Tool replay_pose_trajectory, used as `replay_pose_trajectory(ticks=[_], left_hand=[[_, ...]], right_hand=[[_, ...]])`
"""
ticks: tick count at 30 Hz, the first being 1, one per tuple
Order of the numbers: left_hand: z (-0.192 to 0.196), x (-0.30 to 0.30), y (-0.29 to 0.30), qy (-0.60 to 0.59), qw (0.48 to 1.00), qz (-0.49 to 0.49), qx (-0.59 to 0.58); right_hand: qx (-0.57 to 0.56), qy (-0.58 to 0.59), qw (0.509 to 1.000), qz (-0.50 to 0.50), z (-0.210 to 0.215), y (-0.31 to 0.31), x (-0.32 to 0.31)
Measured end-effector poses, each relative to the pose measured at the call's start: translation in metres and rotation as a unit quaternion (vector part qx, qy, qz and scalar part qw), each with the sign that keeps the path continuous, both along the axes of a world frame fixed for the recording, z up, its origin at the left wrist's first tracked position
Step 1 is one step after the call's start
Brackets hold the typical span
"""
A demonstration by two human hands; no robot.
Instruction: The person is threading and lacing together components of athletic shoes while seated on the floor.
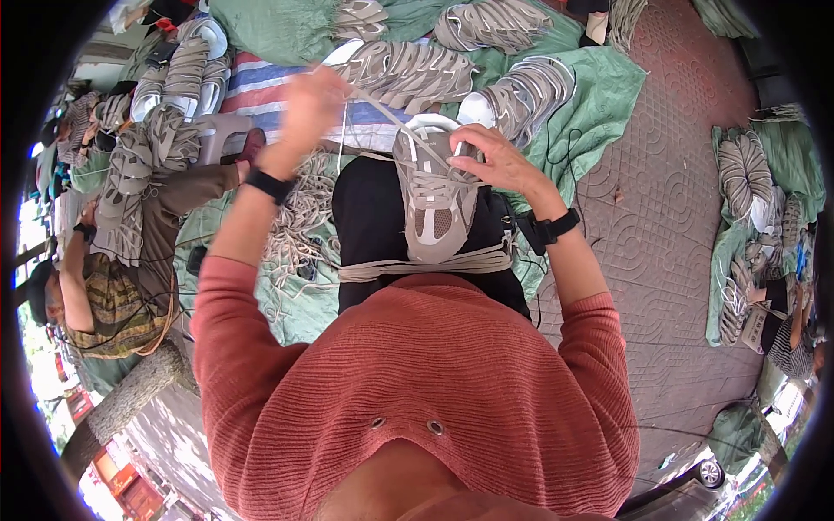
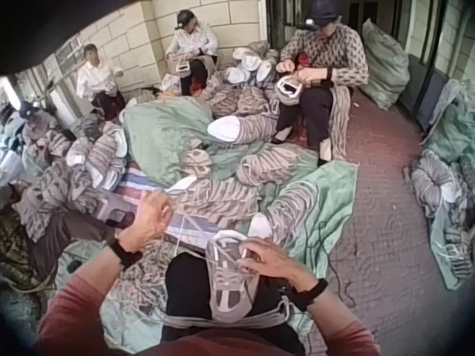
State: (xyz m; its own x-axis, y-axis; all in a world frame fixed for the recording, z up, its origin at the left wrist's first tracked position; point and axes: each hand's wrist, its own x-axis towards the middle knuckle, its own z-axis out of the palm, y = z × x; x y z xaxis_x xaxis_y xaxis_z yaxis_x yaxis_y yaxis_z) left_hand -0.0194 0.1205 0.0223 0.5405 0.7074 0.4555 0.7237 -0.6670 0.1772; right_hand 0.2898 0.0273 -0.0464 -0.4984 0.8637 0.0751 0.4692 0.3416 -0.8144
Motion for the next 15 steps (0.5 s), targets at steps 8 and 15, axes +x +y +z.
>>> replay_pose_trajectory(ticks=[8,15], left_hand=[[0.171,-0.344,0.083,-0.039,0.840,0.500,0.204],[0.105,-0.322,0.059,-0.358,0.868,0.335,0.082]], right_hand=[[0.022,-0.014,1.000,0.004,0.005,0.000,-0.009],[0.039,-0.108,0.993,0.009,0.019,0.001,-0.014]])
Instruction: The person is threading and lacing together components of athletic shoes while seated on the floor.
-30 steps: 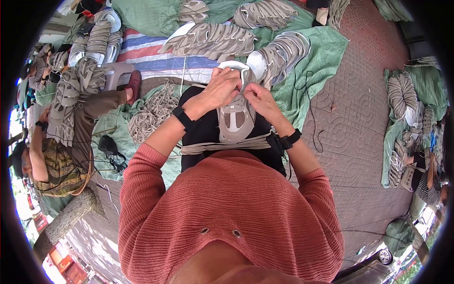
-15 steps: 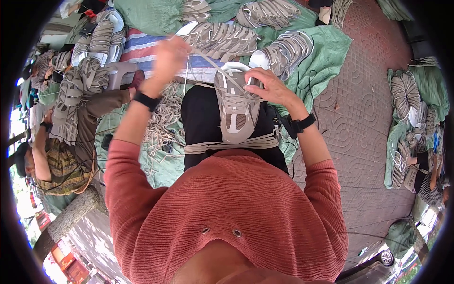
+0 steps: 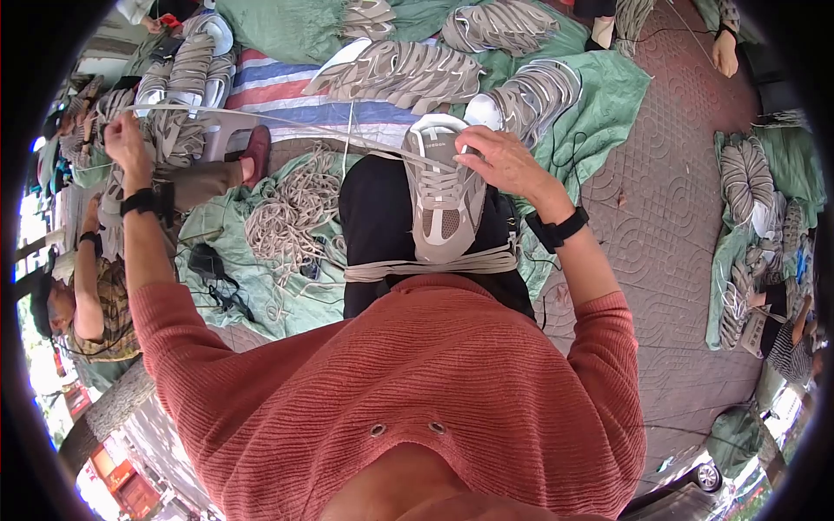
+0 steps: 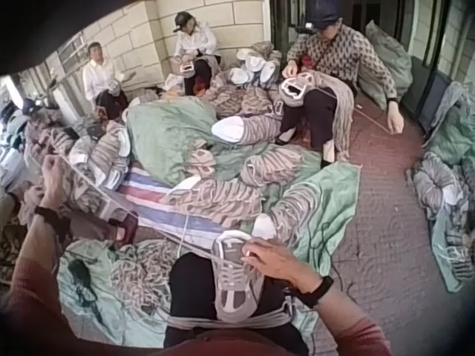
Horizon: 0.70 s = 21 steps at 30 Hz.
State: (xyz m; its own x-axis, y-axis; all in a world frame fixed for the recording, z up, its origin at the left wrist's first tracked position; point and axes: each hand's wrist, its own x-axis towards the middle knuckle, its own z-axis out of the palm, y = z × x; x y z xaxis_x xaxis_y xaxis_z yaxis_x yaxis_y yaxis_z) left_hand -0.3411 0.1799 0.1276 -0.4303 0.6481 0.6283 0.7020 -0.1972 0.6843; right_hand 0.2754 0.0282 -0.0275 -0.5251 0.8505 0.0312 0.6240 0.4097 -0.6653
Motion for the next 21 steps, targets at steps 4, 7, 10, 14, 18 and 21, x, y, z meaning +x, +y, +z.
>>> replay_pose_trajectory(ticks=[4,7,10,14,18,21], left_hand=[[-0.014,0.070,-0.020,-0.303,0.947,-0.096,-0.031],[0.012,0.167,-0.054,-0.207,0.936,-0.281,-0.040],[0.020,0.282,-0.092,-0.034,0.868,-0.457,-0.193],[0.002,0.344,-0.118,0.196,0.852,-0.471,-0.117],[-0.061,0.343,-0.123,0.025,0.876,-0.431,-0.214],[-0.140,0.348,-0.141,0.187,0.867,-0.418,-0.195]], right_hand=[[0.215,-0.078,0.973,-0.018,0.014,0.000,-0.016],[0.157,0.021,0.987,-0.024,0.037,0.011,-0.044],[0.089,0.249,0.964,-0.012,0.069,0.019,-0.074],[-0.102,0.376,0.920,0.044,0.112,0.012,-0.080],[-0.183,0.376,0.899,-0.132,0.112,-0.005,-0.011],[-0.100,0.394,0.874,-0.265,0.092,-0.022,0.073]])
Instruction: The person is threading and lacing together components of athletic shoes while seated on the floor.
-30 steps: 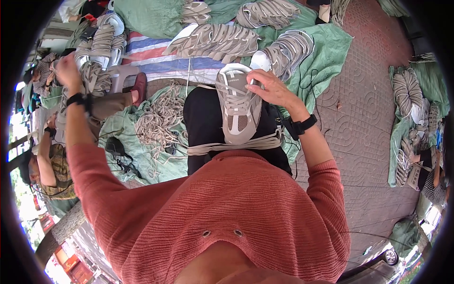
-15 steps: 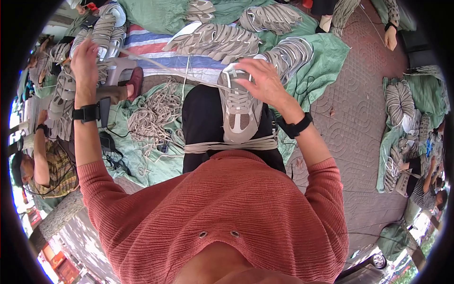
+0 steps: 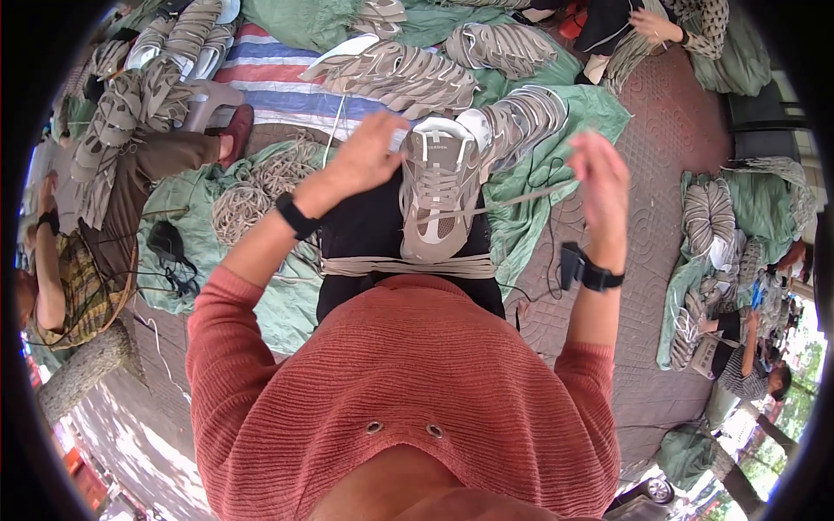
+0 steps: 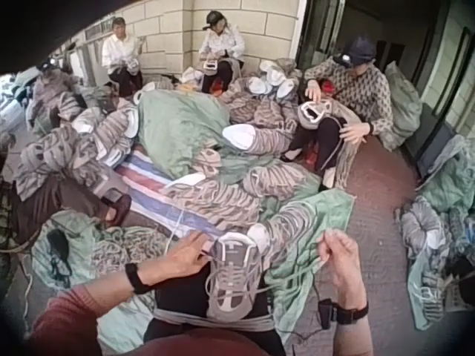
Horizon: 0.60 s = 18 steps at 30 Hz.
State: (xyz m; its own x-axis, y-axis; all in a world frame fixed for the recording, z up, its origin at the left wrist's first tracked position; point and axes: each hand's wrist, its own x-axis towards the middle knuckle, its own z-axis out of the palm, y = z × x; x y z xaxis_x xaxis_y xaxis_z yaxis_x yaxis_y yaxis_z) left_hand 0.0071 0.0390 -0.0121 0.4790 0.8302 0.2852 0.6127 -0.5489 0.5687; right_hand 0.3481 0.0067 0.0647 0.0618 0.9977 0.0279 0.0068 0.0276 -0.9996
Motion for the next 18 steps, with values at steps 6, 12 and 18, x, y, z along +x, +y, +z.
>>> replay_pose_trajectory(ticks=[6,12,18], left_hand=[[-0.030,0.018,-0.005,0.066,0.998,-0.009,0.001],[-0.022,-0.005,-0.004,-0.149,0.879,-0.158,-0.424],[0.029,-0.154,-0.037,-0.732,0.524,0.051,-0.433]], right_hand=[[0.002,0.337,0.920,-0.201,-0.041,-0.073,0.164],[-0.058,0.606,0.708,-0.358,-0.114,-0.171,0.301],[-0.098,0.518,0.701,-0.480,-0.153,-0.180,0.265]])
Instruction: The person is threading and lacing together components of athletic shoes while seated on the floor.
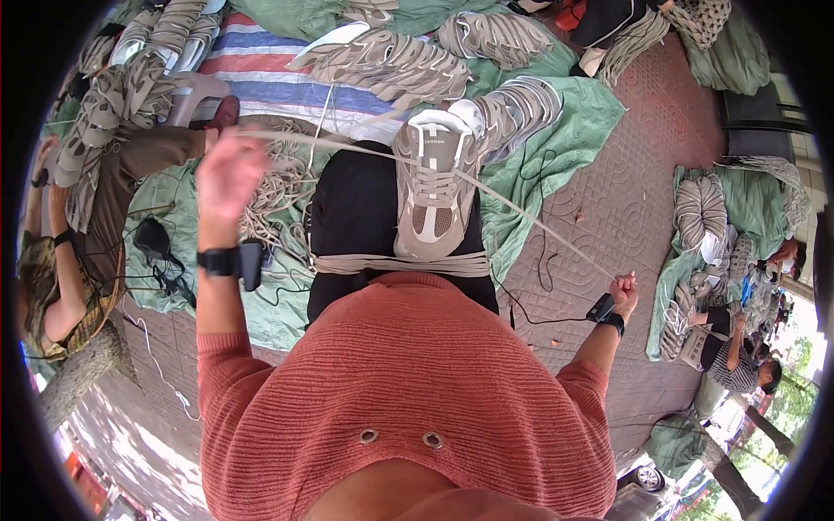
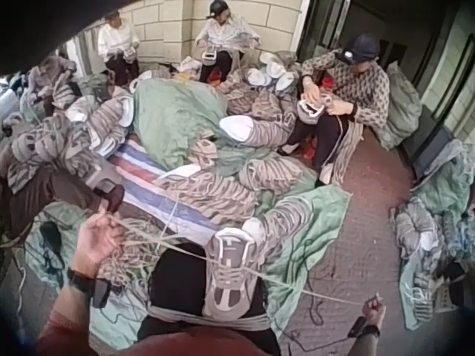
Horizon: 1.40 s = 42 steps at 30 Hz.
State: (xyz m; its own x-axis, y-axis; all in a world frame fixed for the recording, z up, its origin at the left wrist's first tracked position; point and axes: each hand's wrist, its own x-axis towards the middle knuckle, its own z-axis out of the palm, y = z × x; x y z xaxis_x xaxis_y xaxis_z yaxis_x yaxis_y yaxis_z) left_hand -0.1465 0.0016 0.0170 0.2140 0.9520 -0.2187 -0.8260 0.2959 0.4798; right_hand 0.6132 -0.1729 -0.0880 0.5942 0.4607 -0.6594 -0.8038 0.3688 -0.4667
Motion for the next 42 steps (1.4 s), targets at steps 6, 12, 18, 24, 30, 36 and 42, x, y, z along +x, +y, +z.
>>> replay_pose_trajectory(ticks=[6,12,18,24,30,36,42], left_hand=[[-0.014,-0.138,-0.060,-0.237,0.960,0.141,0.057],[-0.023,-0.137,-0.096,0.193,0.878,0.426,-0.107],[-0.021,0.031,-0.022,0.684,0.697,0.138,0.167],[-0.046,0.199,0.028,0.744,0.587,-0.008,0.319],[-0.060,0.214,0.035,0.837,0.427,-0.045,0.339],[-0.068,0.205,0.028,0.836,0.417,-0.048,0.353],[-0.043,0.160,0.044,0.627,0.753,0.075,0.184]], right_hand=[[-0.122,-0.127,0.974,0.145,-0.014,0.048,-0.043],[-0.071,-0.502,0.748,0.429,0.033,0.183,-0.216],[0.101,-0.790,0.344,0.498,0.041,0.263,-0.360],[0.088,-0.874,0.181,0.443,0.032,0.253,-0.386],[0.052,-0.872,0.227,0.430,0.034,0.234,-0.377],[0.010,-0.832,0.266,0.488,0.027,0.225,-0.376],[0.057,-0.831,0.308,0.460,0.018,0.230,-0.386]])
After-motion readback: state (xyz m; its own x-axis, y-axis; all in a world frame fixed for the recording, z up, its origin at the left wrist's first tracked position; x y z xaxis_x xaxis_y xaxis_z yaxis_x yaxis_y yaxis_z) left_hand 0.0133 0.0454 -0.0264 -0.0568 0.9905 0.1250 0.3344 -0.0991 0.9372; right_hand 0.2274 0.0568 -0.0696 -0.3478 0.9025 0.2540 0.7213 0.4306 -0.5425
